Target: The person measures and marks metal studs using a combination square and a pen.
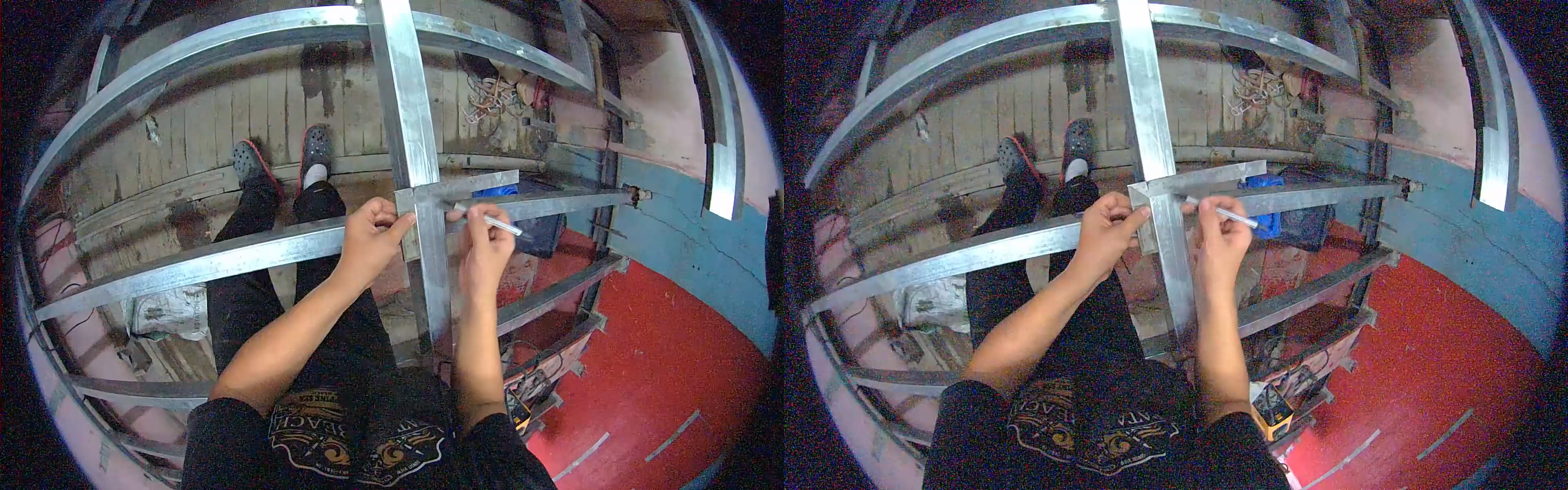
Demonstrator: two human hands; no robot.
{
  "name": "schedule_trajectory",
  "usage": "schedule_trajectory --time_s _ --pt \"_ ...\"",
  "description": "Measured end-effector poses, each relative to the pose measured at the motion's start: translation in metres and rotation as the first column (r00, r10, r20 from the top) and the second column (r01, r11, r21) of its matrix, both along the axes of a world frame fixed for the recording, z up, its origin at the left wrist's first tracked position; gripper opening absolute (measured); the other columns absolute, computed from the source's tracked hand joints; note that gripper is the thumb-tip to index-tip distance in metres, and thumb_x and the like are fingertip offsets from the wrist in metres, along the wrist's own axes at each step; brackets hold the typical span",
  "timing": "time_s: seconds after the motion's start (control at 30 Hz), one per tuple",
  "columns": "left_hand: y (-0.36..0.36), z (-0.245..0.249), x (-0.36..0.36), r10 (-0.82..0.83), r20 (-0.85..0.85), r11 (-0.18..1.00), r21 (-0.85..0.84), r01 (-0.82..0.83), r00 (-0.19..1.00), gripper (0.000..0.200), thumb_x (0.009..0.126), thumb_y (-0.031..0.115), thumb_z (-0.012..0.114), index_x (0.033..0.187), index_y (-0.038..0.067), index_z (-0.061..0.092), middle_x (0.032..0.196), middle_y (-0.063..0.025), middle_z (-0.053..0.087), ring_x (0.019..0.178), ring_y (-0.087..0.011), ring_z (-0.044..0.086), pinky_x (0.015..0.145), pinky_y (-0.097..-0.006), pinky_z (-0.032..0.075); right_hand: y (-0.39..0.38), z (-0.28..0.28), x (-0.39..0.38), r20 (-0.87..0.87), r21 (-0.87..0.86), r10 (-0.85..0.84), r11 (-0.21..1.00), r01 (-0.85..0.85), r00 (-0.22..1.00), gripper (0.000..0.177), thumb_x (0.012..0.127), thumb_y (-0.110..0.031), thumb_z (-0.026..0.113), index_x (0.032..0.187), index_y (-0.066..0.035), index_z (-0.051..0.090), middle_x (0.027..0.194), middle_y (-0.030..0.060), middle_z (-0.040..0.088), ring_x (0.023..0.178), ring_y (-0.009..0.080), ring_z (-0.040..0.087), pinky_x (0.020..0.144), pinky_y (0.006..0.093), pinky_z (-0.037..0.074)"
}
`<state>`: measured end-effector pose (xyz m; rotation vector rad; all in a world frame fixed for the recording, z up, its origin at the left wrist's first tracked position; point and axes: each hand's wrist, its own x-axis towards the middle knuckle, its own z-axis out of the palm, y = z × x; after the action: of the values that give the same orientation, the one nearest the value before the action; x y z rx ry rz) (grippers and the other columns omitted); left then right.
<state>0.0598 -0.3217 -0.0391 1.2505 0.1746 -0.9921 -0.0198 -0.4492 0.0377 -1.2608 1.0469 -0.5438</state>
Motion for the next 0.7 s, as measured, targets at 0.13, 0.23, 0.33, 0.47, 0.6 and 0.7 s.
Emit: schedule_trajectory --time_s 0.13,0.23,0.33,0.47,0.6,0.7 --pt "-0.001 -0.002 -0.004 0.039 0.039 0.999 -0.028 -0.038 0.998 0.016 0.091 0.010 0.076 0.087 0.004 0.061 0.077 -0.0011 0.066 0.069 -0.0048 0.057 0.062 -0.0226 0.044 -0.031 -0.007 0.019 -0.323 -0.484 0.173 0.815 -0.319 0.930 0.013 0.097 -0.014 0.070 0.094 -0.003 0.065 0.083 0.0024 0.071 0.072 0.0042 0.057 0.065 0.0213 0.044" --pt "-0.001 -0.007 -0.005 0.030 0.050 0.999 -0.046 -0.028 0.998 0.017 0.091 0.010 0.076 0.086 0.004 0.061 0.076 -0.0014 0.066 0.070 -0.0050 0.057 0.063 -0.0231 0.044 -0.031 0.000 0.031 -0.309 -0.413 0.206 0.851 -0.326 0.928 0.016 0.094 -0.015 0.073 0.092 -0.001 0.067 0.080 0.0017 0.071 0.069 0.0049 0.058 0.062 0.0238 0.046" --pt "-0.001 -0.010 -0.006 0.025 0.074 0.999 -0.024 -0.023 0.997 0.017 0.091 0.010 0.076 0.086 0.003 0.061 0.076 -0.0015 0.066 0.069 -0.0050 0.057 0.062 -0.0232 0.043 -0.037 -0.008 0.029 -0.439 -0.459 0.196 0.790 -0.406 0.877 0.017 0.094 -0.016 0.073 0.090 0.000 0.067 0.074 0.0036 0.070 0.066 0.0060 0.057 0.059 0.0265 0.046" --pt "0.000 -0.009 -0.004 0.023 0.062 0.998 -0.056 -0.020 0.998 0.017 0.091 0.009 0.075 0.085 0.003 0.060 0.075 -0.0015 0.066 0.067 -0.0052 0.057 0.061 -0.0235 0.043 -0.037 -0.004 0.033 -0.393 -0.535 0.211 0.740 -0.409 0.895 0.020 0.094 -0.018 0.072 0.088 0.000 0.067 0.066 0.0073 0.067 0.060 0.0076 0.056 0.054 0.0297 0.044" --pt "0.000 0.002 -0.001 -0.001 0.076 1.000 -0.018 0.002 0.997 0.017 0.091 0.008 0.075 0.084 0.003 0.059 0.075 -0.0019 0.067 0.067 -0.0053 0.057 0.061 -0.0242 0.045 -0.034 0.000 0.034 -0.614 -0.539 0.180 0.616 -0.575 0.768 0.019 0.096 -0.017 0.071 0.089 0.000 0.067 0.071 0.0022 0.069 0.061 0.0020 0.054 0.053 0.0228 0.041" --pt "0.000 -0.001 -0.001 0.002 0.089 1.000 -0.014 0.000 0.996 0.017 0.091 0.008 0.075 0.084 0.003 0.060 0.075 -0.0023 0.067 0.067 -0.0056 0.058 0.060 -0.0246 0.045 -0.026 -0.003 0.038 -0.575 -0.574 0.182 0.605 -0.552 0.798 0.019 0.095 -0.018 0.070 0.088 -0.001 0.068 0.067 0.0097 0.066 0.055 0.0126 0.057 0.052 0.0300 0.043"
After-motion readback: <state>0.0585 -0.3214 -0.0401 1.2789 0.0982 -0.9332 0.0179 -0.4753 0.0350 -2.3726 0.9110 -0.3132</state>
